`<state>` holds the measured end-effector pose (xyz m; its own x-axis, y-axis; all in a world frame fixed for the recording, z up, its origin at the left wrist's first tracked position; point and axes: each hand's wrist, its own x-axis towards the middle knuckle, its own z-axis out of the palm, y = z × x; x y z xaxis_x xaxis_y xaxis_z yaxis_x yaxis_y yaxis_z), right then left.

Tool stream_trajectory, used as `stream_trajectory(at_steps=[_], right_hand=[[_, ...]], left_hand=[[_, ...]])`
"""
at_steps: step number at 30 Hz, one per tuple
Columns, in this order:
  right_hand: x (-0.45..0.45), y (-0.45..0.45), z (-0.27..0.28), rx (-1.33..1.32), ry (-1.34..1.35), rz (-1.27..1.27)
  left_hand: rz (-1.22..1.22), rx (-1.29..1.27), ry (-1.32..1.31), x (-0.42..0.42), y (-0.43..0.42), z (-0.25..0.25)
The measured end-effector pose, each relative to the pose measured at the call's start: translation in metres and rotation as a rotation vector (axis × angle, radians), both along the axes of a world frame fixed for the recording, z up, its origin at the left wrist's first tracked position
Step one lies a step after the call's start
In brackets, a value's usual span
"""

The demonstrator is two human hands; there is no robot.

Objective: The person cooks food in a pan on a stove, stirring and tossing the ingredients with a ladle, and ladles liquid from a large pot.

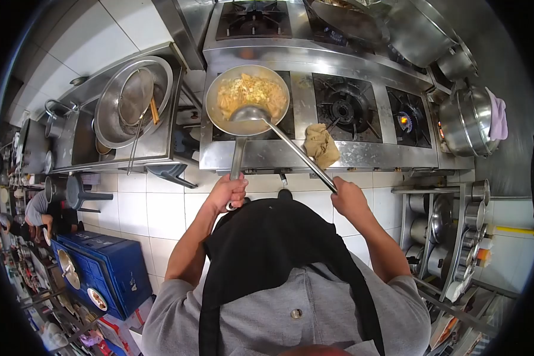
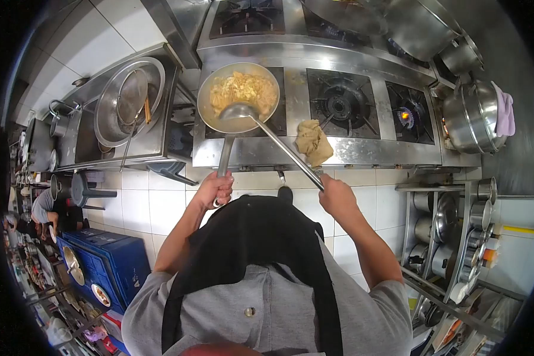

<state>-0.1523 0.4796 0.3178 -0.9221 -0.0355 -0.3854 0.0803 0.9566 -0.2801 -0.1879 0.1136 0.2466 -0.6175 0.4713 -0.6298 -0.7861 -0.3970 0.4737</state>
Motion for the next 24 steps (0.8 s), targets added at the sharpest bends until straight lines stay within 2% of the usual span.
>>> stream_trajectory(at_steps=[3,5,9,13,17,24], right_hand=[[-0.003,0.002,0.008,-0.043,-0.087,-0.036],[-0.011,0.003,0.007,-0.146,0.008,-0.081],[-0.053,-0.015,-0.008,-0.178,0.160,-0.092],[-0.046,-0.024,-0.032,-0.104,0.146,-0.039],[-0.019,-0.009,-0.007,0.003,-0.041,-0.001],[-0.057,-0.035,-0.014,-0.167,0.142,-0.083]], left_hand=[[0.051,0.009,-0.016,0.002,0.015,0.003],[0.061,0.027,-0.030,-0.001,0.016,-0.004],[0.070,0.003,-0.052,-0.002,0.020,0.005],[0.049,0.028,-0.028,-0.004,0.018,0.001],[0.054,0.013,-0.004,-0.003,0.015,-0.003],[0.057,0.079,-0.048,-0.004,0.016,-0.005]])
